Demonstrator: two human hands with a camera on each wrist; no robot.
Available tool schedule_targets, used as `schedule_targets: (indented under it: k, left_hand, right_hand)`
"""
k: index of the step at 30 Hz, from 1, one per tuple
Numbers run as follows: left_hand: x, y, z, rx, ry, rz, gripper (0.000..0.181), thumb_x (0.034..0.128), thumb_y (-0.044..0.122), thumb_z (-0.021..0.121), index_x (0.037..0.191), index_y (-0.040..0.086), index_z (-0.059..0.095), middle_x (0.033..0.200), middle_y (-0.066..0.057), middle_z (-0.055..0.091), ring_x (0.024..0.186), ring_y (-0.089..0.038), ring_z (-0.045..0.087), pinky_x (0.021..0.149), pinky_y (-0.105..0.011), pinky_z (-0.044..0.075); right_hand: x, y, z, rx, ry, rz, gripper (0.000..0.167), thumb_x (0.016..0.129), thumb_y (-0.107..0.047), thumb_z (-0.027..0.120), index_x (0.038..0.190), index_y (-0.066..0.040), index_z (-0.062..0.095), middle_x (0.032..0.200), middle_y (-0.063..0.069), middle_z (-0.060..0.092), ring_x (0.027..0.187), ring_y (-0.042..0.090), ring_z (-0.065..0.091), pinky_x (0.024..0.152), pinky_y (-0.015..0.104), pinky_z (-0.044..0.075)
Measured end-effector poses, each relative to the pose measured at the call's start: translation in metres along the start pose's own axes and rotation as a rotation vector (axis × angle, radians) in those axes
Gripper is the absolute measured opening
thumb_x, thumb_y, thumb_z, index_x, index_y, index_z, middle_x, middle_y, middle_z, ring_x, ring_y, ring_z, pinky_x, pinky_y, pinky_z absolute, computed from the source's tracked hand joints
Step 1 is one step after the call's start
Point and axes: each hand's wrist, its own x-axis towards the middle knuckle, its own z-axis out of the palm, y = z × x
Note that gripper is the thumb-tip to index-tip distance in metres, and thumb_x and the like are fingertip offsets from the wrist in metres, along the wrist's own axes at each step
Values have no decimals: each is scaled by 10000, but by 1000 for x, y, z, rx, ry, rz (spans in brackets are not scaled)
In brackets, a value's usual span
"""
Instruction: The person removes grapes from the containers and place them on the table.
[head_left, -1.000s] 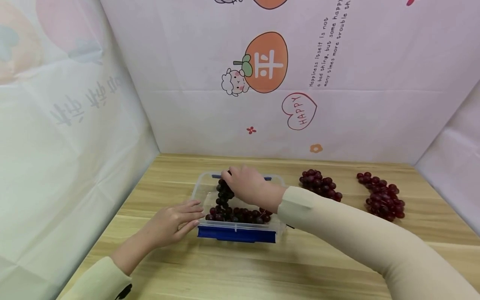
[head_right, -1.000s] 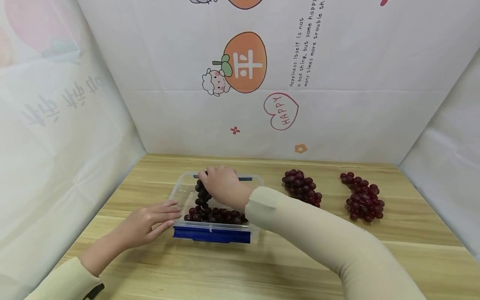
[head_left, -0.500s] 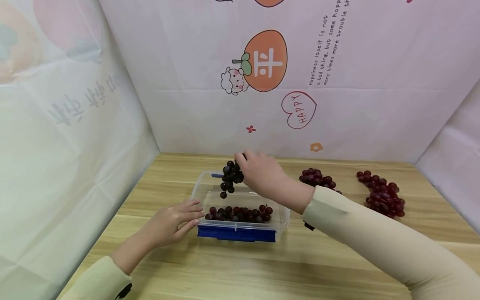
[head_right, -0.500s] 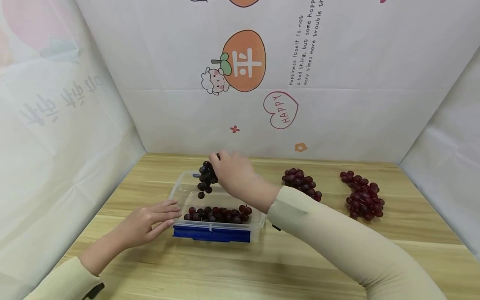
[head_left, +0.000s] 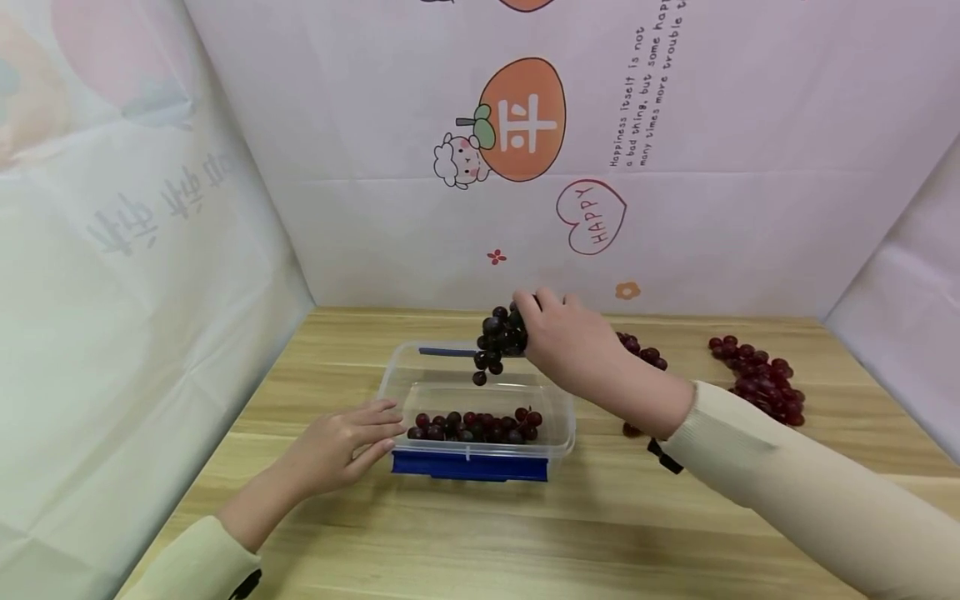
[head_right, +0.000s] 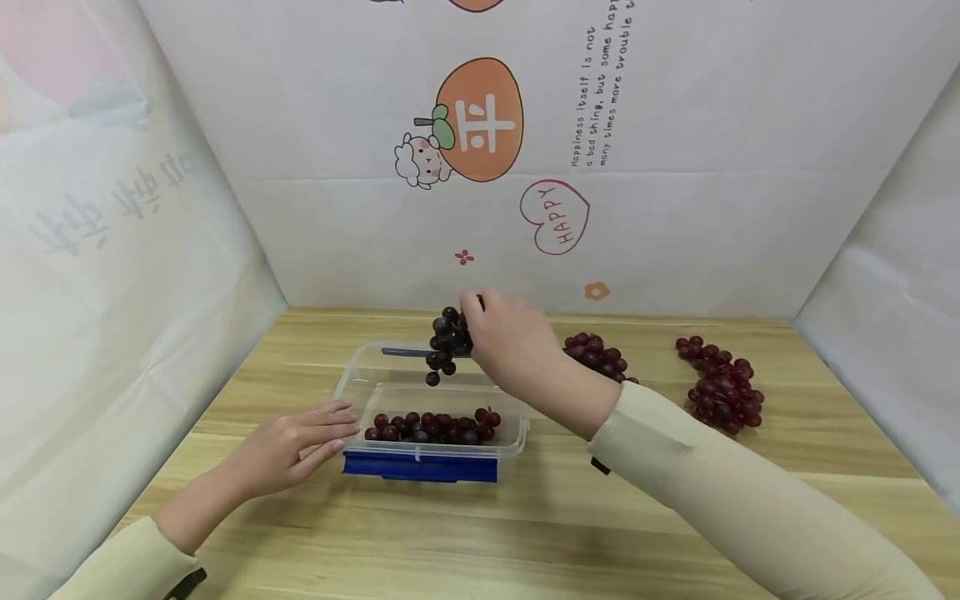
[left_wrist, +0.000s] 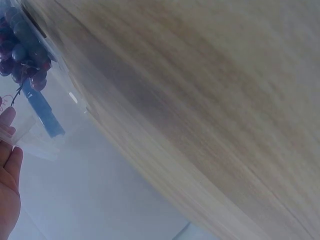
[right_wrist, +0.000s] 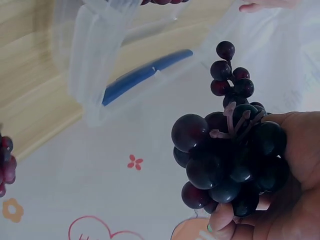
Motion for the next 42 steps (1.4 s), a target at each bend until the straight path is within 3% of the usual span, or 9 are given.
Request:
schedule_targets:
  k: [5,11,17,20,23,28,35,38,42]
  left_hand:
    - [0,0,0,-5,2,-2,245,960,217,611,1118,78,737,1175,-89,680,1156,-331,595,905,-479,527]
    - [0,0,1,-11,6,-5,237,945,201,630,1116,78,738,1170,-84,683,1151,-331,598,898,-475,531]
    - [-2,-1,1,-3,1,-14,252,972,234,598,1125,88,737,1186,-75,677,1161,-318,594,899,-469,532]
    - [-2,-1,1,-2,2,-13,256,977,242,592,1125,91,737,1189,-73,675,1173,-303,588,903,-466,530]
    - [-2,-1,1,2,5,-10,255,979,244,589,1123,95,738,1190,-73,675,1177,-291,587,902,-462,532]
    - [-2,0,0,1,11,-7,255,980,241,587,1122,93,738,1188,-78,676,1162,-305,595,894,-464,536]
    - [-1,-1,1,1,19,-6,259,981,252,584,1119,99,741,1182,-74,679,1157,-310,598,886,-466,539]
    - [-1,-1,1,1,17,-6,261,983,255,583,1123,99,740,1186,-71,677,1159,-305,597,890,-463,538]
    - [-2,-1,1,-1,15,-6,262,983,255,584,1125,98,739,1189,-68,676,1156,-306,599,885,-464,540]
  right_hand:
    - [-15,16,-3,-12,81,-25,335,876,-48,577,1187,1,462,863,102,466,585,259,419,377,297,406]
    - [-32,33,-3,-20,152,-53,400,807,15,573,1189,53,463,844,128,470,581,243,380,418,292,359]
    - [-46,42,-9,33,114,25,518,821,-30,618,1294,57,426,977,203,530,660,323,462,483,386,452]
    - [-56,47,-13,53,92,64,569,842,-66,636,1343,62,397,1112,260,536,761,405,526,571,468,500]
    - [-67,52,-16,78,87,111,584,869,-81,626,1379,49,373,1188,278,519,854,462,541,572,498,506]
    - [-87,61,-17,74,135,127,552,878,-64,615,1365,52,382,1126,276,537,788,440,530,499,442,458]
    - [-111,71,-8,65,212,117,516,848,-56,603,1296,101,404,1140,310,531,864,497,544,677,562,481]
    - [-121,75,-3,71,218,119,527,842,-60,608,1290,114,390,1128,326,526,878,495,542,720,572,461]
    - [-132,79,2,90,179,156,528,852,-78,600,1291,113,377,1071,319,528,804,445,533,673,540,451]
